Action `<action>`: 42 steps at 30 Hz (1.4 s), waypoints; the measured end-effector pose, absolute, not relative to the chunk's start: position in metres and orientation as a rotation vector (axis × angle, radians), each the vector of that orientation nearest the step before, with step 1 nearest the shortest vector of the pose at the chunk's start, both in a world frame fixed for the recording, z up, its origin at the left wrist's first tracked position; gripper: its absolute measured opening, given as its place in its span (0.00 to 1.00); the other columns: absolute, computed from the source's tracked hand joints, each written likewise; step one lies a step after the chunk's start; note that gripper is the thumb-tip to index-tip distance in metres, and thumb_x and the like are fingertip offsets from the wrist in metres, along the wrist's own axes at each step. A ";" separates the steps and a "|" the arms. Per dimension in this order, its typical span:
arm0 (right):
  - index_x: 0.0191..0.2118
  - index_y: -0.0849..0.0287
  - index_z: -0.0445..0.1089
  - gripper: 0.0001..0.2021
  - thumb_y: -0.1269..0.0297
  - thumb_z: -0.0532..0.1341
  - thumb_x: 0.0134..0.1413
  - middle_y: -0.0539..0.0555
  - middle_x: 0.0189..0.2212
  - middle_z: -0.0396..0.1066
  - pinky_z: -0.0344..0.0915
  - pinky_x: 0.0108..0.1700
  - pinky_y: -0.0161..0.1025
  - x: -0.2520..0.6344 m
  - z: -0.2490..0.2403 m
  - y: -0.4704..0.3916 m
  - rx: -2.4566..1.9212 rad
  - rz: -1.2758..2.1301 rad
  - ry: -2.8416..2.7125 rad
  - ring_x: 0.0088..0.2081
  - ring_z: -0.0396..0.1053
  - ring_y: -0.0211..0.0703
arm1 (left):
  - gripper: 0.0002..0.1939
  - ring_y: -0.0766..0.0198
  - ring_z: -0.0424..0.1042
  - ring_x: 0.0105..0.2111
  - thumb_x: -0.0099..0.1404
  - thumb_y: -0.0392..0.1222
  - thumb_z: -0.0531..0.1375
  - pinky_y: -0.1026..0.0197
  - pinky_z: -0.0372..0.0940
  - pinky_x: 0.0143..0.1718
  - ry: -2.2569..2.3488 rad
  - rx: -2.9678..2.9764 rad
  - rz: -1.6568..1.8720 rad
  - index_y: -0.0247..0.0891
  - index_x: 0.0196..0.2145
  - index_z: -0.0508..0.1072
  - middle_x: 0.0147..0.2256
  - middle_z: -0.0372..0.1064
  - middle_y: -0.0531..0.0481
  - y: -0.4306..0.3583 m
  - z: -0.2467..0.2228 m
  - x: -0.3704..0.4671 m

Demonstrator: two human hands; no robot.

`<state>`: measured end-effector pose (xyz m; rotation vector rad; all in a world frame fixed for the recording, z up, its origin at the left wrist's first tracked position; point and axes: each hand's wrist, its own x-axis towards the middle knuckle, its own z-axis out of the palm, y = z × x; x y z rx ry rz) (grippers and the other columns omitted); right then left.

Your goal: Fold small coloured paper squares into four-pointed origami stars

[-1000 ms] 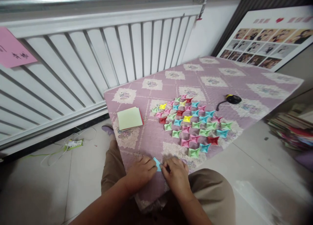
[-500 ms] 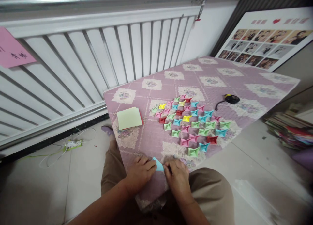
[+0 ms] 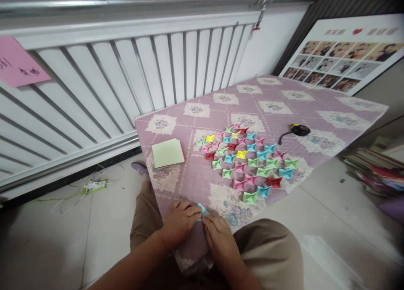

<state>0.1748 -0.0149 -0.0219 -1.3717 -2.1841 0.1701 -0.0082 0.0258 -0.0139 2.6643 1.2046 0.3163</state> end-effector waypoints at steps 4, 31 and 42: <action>0.47 0.56 0.69 0.13 0.71 0.52 0.61 0.54 0.37 0.71 0.61 0.44 0.43 0.174 -0.026 -0.016 -1.366 0.053 -2.272 0.38 0.65 0.45 | 0.13 0.59 0.60 0.49 0.70 0.43 0.51 0.55 0.52 0.47 1.248 2.588 0.314 0.51 0.50 0.69 0.51 0.68 0.57 0.029 -0.017 -0.010; 0.47 0.56 0.70 0.12 0.68 0.55 0.59 0.54 0.40 0.72 0.57 0.50 0.47 0.174 -0.033 -0.018 -1.376 -0.013 -2.283 0.45 0.65 0.49 | 0.17 0.56 0.63 0.49 0.69 0.41 0.50 0.51 0.58 0.52 1.484 2.715 0.352 0.39 0.54 0.65 0.48 0.67 0.45 -0.026 -0.013 -0.002; 0.46 0.55 0.70 0.14 0.64 0.49 0.63 0.54 0.42 0.72 0.59 0.49 0.45 0.203 -0.026 -0.022 -1.397 -0.021 -2.269 0.45 0.66 0.47 | 0.24 0.51 0.60 0.49 0.63 0.51 0.57 0.46 0.53 0.52 1.637 2.594 0.376 0.50 0.57 0.62 0.49 0.64 0.47 -0.029 -0.020 0.011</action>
